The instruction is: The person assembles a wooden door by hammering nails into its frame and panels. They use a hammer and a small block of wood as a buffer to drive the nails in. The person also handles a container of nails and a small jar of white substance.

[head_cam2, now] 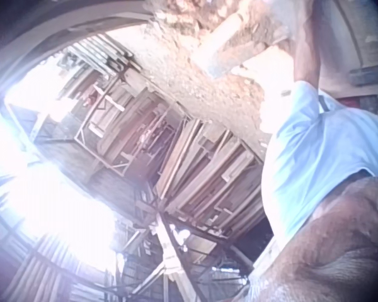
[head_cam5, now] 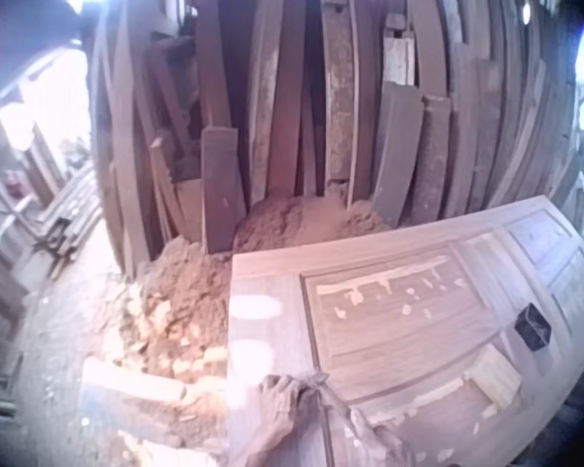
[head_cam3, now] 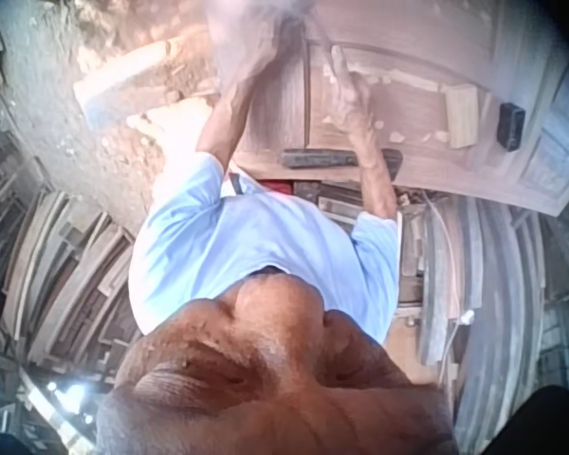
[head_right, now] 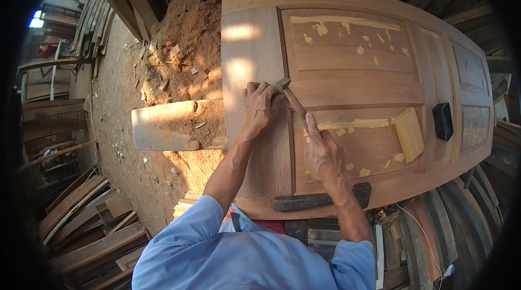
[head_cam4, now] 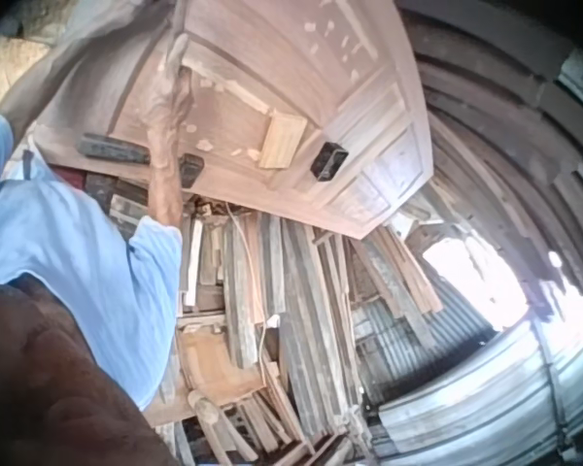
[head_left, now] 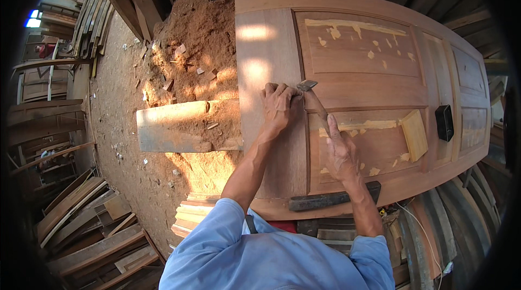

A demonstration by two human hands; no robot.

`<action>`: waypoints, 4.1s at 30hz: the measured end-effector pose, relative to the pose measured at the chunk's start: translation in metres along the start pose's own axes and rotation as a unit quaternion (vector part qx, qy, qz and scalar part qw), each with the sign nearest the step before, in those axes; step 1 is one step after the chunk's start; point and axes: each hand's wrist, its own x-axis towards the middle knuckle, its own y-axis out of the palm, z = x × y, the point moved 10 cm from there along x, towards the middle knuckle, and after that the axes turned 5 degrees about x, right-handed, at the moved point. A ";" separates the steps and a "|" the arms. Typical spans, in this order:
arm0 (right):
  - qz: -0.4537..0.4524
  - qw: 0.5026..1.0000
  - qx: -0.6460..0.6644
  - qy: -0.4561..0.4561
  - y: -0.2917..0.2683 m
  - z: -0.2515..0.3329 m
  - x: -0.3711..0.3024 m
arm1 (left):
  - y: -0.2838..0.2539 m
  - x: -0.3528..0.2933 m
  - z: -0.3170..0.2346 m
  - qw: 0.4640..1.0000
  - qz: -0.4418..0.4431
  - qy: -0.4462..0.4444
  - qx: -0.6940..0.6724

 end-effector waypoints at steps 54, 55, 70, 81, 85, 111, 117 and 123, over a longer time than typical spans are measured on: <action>-0.154 0.970 0.114 -0.151 -0.037 0.048 -0.009 | 0.001 -0.042 0.025 0.992 0.076 -0.052 0.081; -0.148 0.975 0.088 -0.142 -0.026 0.036 -0.011 | 0.002 -0.041 0.026 0.993 0.073 -0.048 0.082; 0.030 0.998 0.059 -0.001 -0.002 0.003 -0.004 | 0.002 -0.045 0.027 0.993 0.084 -0.047 0.075; -0.117 0.980 0.095 -0.128 -0.020 0.014 -0.004 | -0.003 -0.034 0.025 0.992 0.082 -0.044 0.088; -0.036 0.998 0.042 -0.041 0.009 -0.011 0.000 | 0.005 -0.041 0.028 0.993 0.079 -0.049 0.075; -0.060 0.997 -0.040 0.034 -0.007 -0.062 -0.058 | 0.017 -0.035 0.005 0.980 0.166 0.029 0.106; -0.299 0.938 -0.073 0.157 -0.174 -0.169 -0.099 | 0.021 -0.029 -0.003 0.965 0.200 0.091 0.142; -0.395 0.792 -0.176 0.432 -0.320 -0.363 -0.191 | 0.020 -0.023 -0.015 0.967 0.173 0.114 0.147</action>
